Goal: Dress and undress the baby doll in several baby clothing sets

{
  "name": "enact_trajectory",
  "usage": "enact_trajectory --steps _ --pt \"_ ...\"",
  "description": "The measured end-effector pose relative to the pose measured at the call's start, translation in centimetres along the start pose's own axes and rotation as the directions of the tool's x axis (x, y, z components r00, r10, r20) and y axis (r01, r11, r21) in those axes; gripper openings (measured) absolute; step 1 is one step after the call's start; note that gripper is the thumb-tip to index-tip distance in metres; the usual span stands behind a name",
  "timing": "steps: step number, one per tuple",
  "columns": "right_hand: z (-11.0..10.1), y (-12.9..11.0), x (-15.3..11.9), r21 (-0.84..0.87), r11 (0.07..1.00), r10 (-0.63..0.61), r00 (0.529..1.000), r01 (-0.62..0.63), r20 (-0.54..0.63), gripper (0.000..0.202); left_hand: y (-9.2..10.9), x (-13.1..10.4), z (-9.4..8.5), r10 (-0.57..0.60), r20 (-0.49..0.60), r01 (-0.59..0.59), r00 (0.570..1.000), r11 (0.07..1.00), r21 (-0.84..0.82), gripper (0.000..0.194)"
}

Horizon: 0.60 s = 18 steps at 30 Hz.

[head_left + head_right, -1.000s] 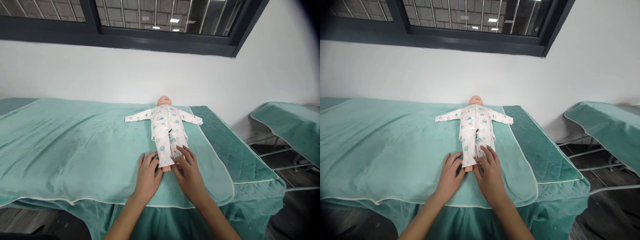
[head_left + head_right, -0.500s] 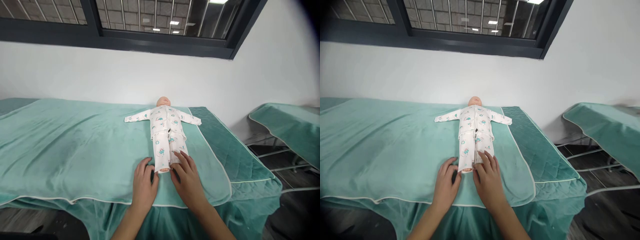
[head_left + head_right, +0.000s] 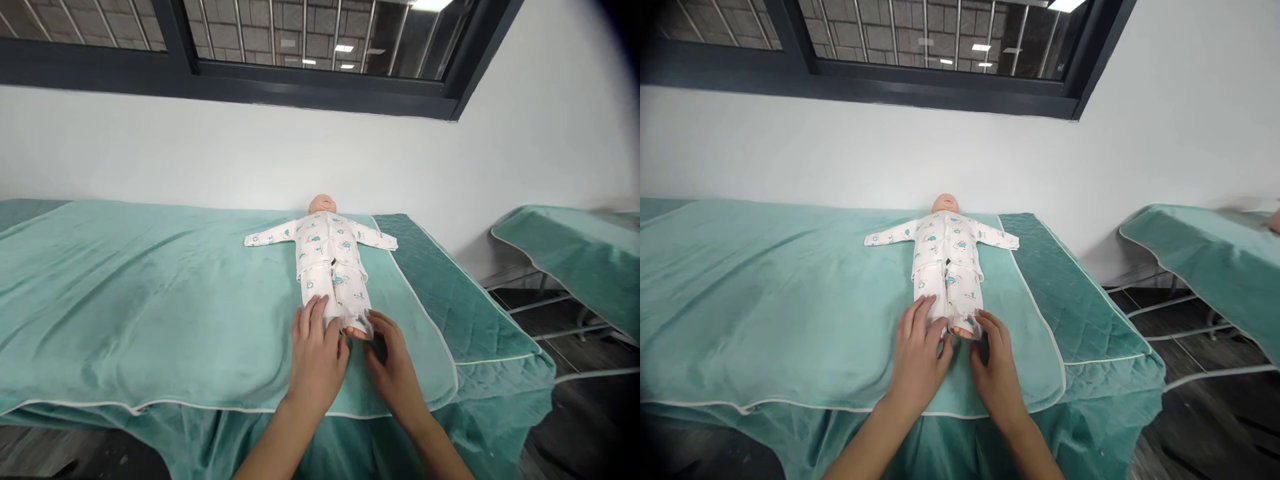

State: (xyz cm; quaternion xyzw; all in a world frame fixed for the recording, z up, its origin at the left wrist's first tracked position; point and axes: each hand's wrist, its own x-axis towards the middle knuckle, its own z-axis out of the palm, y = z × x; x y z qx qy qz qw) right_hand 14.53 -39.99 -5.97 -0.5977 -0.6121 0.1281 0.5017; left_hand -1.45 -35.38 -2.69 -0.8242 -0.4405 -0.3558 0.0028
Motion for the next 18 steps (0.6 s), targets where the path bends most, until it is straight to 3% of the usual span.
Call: enact_trajectory --steps 6,12,18 --pt "0.4 1.5 0.4 -0.099 0.994 0.037 0.998 -0.043 -0.058 0.019 0.0 0.7 1.3 -0.023 -0.027 0.023 0.999 1.0 -0.017 0.011" --pt "-0.4 0.3 1.0 -0.012 0.999 0.034 0.998 -0.034 -0.046 0.008 0.1 0.0 1.3 -0.073 -0.088 0.056 0.993 0.981 -0.186 0.009" --pt "-1.4 -0.7 0.5 -0.001 1.0 -0.016 0.995 0.016 -0.095 0.007 0.2 -1.3 1.6 -0.079 -0.144 0.043 0.986 0.97 -0.239 0.013"
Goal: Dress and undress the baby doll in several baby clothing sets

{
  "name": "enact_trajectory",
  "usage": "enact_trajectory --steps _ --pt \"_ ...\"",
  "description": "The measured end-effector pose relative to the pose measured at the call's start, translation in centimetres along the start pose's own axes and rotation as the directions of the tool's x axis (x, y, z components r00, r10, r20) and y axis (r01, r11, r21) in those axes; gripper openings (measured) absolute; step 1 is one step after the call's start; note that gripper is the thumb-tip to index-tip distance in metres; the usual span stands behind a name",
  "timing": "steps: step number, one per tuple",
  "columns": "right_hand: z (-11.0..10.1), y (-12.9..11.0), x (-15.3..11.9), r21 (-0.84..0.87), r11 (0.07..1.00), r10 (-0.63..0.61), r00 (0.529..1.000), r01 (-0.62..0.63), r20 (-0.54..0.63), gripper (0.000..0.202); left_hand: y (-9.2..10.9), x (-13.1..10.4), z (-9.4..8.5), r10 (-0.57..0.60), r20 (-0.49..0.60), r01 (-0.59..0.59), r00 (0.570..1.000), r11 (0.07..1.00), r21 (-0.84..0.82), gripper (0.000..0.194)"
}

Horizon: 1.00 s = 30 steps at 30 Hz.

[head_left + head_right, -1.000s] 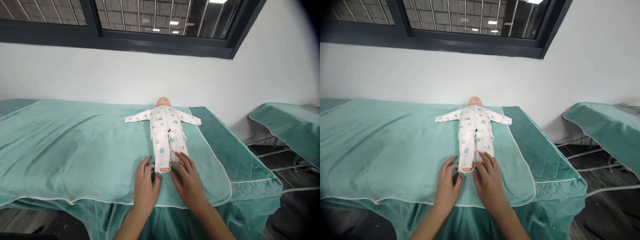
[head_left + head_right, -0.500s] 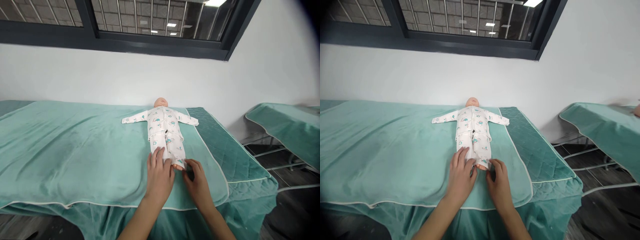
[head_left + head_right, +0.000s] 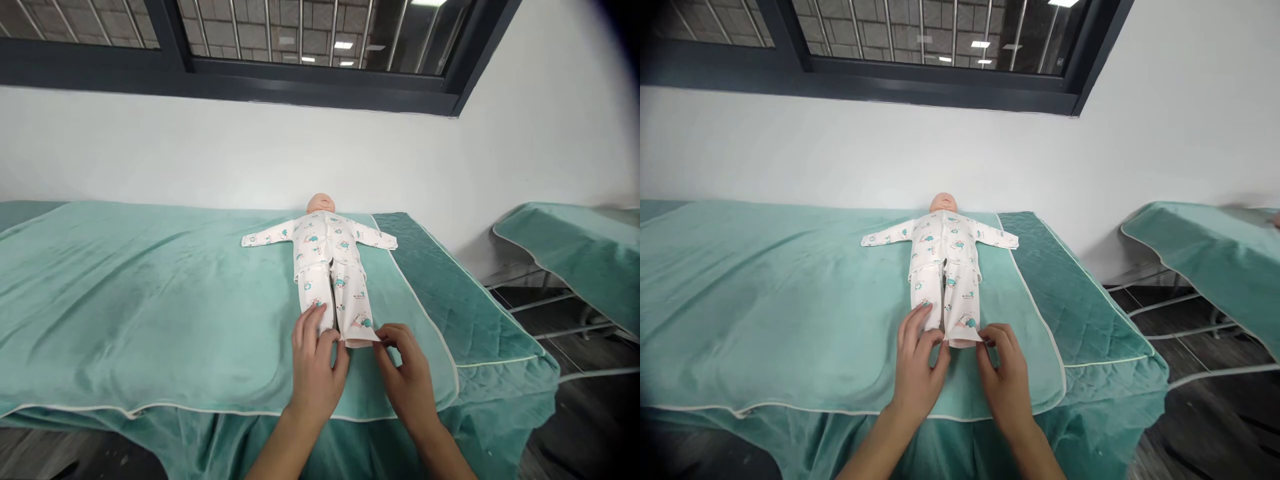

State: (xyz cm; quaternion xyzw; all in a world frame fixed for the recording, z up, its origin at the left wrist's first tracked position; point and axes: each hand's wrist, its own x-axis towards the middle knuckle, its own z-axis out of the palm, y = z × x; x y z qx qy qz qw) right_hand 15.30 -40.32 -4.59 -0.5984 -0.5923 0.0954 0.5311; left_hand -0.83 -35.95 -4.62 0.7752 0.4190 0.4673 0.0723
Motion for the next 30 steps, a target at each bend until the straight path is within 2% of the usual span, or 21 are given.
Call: enact_trajectory --steps 3,9,13,15,20,25,30 --pt "-0.1 0.5 -0.3 -0.018 1.0 0.0 1.0 0.0 0.007 0.008 -0.2 -0.4 0.3 0.002 -0.003 -0.002 1.0 1.0 0.016 0.015" --pt "0.5 2.3 -1.1 -0.017 0.997 0.076 0.995 -0.075 0.064 0.006 -0.3 -1.2 0.7 0.021 0.001 -0.021 1.0 0.999 0.029 0.021" --pt "0.5 2.8 -1.5 0.024 0.991 0.13 0.989 -0.132 0.071 0.012 -0.8 -2.1 0.3 -0.047 -0.061 0.048 0.997 0.999 0.023 0.04" --pt "0.4 2.8 -1.6 0.035 0.989 0.142 0.986 -0.146 0.082 0.018 -1.3 -2.5 0.0 -0.085 -0.087 0.089 0.993 0.995 0.044 0.044" --pt "0.4 3.0 -1.8 -0.024 0.993 0.116 0.988 -0.114 0.106 0.028 -2.0 -3.1 -0.5 -0.147 -0.086 0.153 0.985 0.985 0.074 0.038" --pt "0.5 3.0 -1.9 -0.058 0.994 0.098 0.99 -0.092 0.105 0.029 -2.0 -2.9 0.0 -0.177 -0.12 0.189 0.977 0.978 0.093 0.036" --pt "0.5 2.9 -2.0 -0.059 0.994 0.098 0.99 -0.093 0.098 0.028 -1.9 -2.4 0.2 -0.141 -0.127 0.155 0.982 0.983 0.103 0.026"
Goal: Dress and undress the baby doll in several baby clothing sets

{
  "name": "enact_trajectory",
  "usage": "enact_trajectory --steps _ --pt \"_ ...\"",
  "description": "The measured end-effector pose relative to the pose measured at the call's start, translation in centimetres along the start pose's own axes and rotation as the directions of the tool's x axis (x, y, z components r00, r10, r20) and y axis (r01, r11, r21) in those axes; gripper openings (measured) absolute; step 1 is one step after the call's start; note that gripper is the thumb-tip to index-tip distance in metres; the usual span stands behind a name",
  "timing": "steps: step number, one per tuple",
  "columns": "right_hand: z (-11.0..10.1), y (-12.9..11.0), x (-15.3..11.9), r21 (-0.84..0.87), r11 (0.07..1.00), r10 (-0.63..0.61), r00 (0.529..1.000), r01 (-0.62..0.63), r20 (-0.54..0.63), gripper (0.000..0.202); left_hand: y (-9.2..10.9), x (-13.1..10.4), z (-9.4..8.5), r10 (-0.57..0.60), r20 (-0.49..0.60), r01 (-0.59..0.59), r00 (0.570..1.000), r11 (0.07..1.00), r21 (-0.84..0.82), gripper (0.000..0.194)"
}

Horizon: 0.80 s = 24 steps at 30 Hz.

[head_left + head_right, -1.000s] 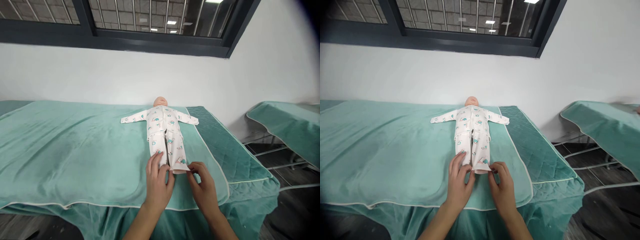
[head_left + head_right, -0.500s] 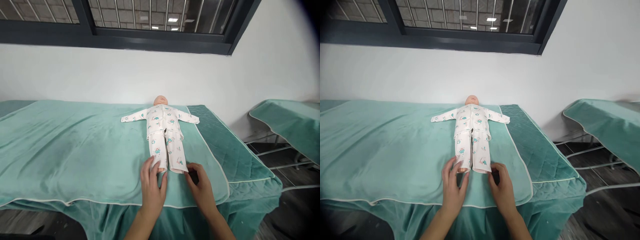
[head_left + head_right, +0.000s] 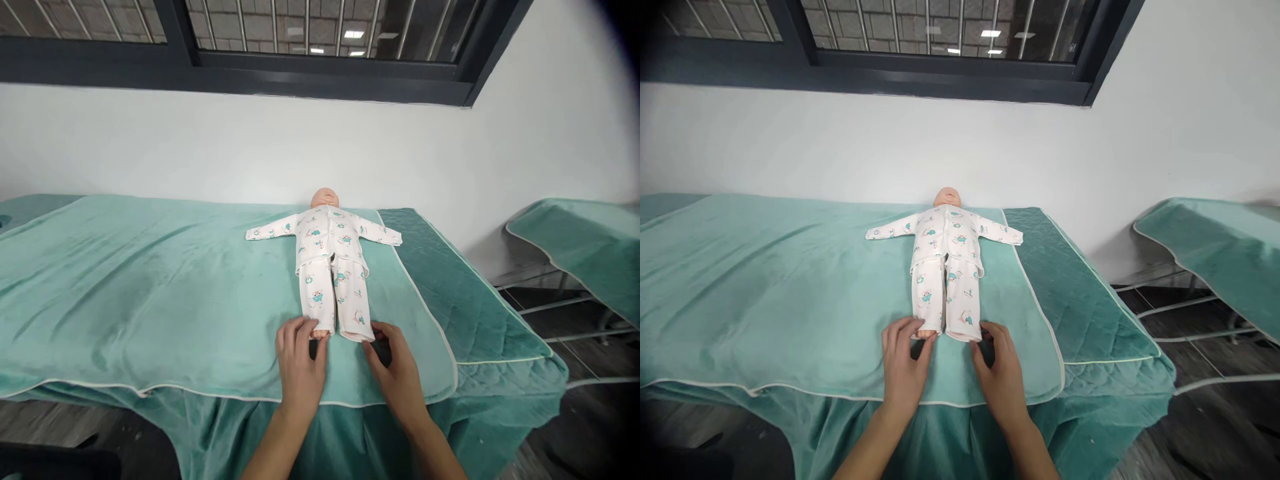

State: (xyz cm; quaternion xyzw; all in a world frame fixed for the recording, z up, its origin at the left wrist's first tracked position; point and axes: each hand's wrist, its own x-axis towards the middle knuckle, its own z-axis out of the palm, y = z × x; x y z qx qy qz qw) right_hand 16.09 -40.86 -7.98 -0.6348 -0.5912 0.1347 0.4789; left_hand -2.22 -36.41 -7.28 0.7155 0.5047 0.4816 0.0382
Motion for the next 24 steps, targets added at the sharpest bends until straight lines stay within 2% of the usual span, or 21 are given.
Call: enact_trajectory --steps 13,19,24 --pt "0.18 0.41 -0.11 0.008 1.0 -0.014 1.0 0.014 -0.003 0.029 -0.13 0.19 -0.38 0.144 0.08 -0.145 0.986 0.989 0.008 0.038" --pt "0.06 0.38 -0.15 -0.004 1.0 -0.021 1.0 0.021 -0.005 0.029 -0.29 0.15 -0.49 0.162 0.041 -0.162 0.986 0.987 0.004 0.04" --pt "0.02 0.38 -0.22 0.008 1.0 -0.01 1.0 0.01 0.008 0.029 -0.44 -0.15 -0.52 0.107 -0.008 -0.107 0.994 0.994 -0.023 0.039"
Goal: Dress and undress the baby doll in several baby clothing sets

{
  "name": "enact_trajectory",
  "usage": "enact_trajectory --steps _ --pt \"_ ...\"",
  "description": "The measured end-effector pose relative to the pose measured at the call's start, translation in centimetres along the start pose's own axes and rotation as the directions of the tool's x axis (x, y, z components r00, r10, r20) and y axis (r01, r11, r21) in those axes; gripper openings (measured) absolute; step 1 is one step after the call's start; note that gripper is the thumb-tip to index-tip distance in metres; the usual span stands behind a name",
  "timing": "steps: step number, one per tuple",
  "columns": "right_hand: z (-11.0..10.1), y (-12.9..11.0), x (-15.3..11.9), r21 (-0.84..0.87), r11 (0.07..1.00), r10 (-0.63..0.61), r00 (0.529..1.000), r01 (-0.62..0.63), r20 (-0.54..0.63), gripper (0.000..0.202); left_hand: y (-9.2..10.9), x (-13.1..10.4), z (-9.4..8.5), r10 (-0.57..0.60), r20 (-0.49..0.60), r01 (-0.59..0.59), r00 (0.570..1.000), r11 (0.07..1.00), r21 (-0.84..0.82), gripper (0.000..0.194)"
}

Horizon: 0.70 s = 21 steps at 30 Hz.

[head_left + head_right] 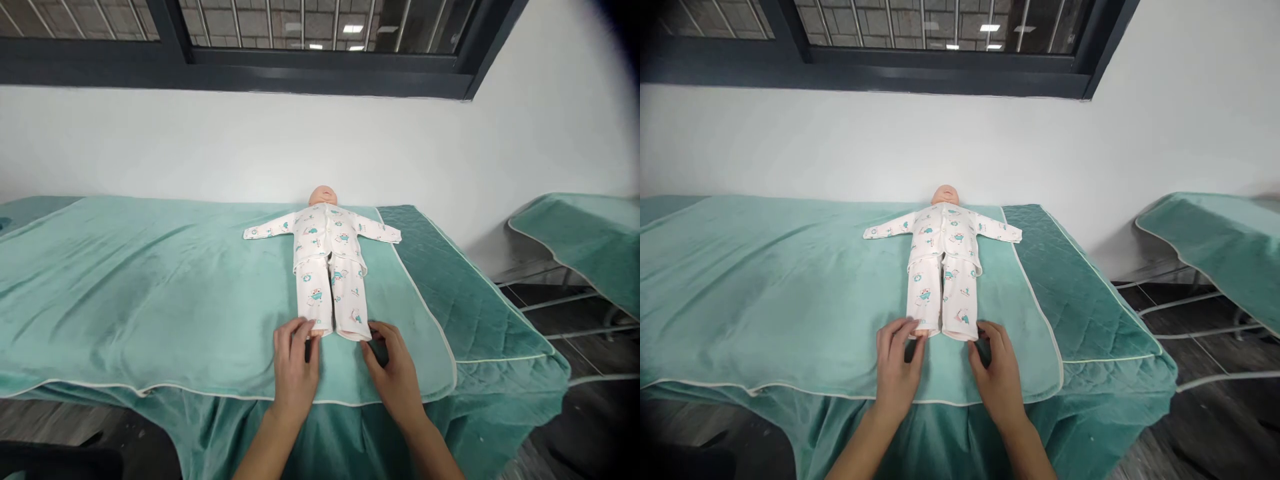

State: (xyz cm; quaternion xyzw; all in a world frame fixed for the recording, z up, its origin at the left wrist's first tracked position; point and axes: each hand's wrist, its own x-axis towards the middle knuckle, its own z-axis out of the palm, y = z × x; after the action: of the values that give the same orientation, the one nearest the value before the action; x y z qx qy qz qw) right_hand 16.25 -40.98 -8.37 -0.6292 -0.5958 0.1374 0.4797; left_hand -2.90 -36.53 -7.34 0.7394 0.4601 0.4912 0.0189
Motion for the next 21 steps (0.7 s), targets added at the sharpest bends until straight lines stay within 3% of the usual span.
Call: enact_trajectory --steps 7,13,21 --pt "0.14 0.15 -0.04 -0.009 1.0 0.014 1.0 -0.014 -0.009 0.03 -0.28 -0.67 -0.06 -0.049 -0.009 0.049 0.999 0.999 0.003 0.039" --pt "0.18 0.2 -0.05 -0.004 1.0 0.014 1.0 -0.014 -0.003 0.029 -0.12 -0.29 -0.38 -0.078 0.004 0.078 0.997 0.996 -0.044 0.028" --pt "0.17 0.25 -0.03 -0.002 1.0 0.006 1.0 -0.006 -0.014 0.029 0.02 0.15 -0.52 -0.035 -0.042 0.029 0.999 0.991 -0.133 0.026"
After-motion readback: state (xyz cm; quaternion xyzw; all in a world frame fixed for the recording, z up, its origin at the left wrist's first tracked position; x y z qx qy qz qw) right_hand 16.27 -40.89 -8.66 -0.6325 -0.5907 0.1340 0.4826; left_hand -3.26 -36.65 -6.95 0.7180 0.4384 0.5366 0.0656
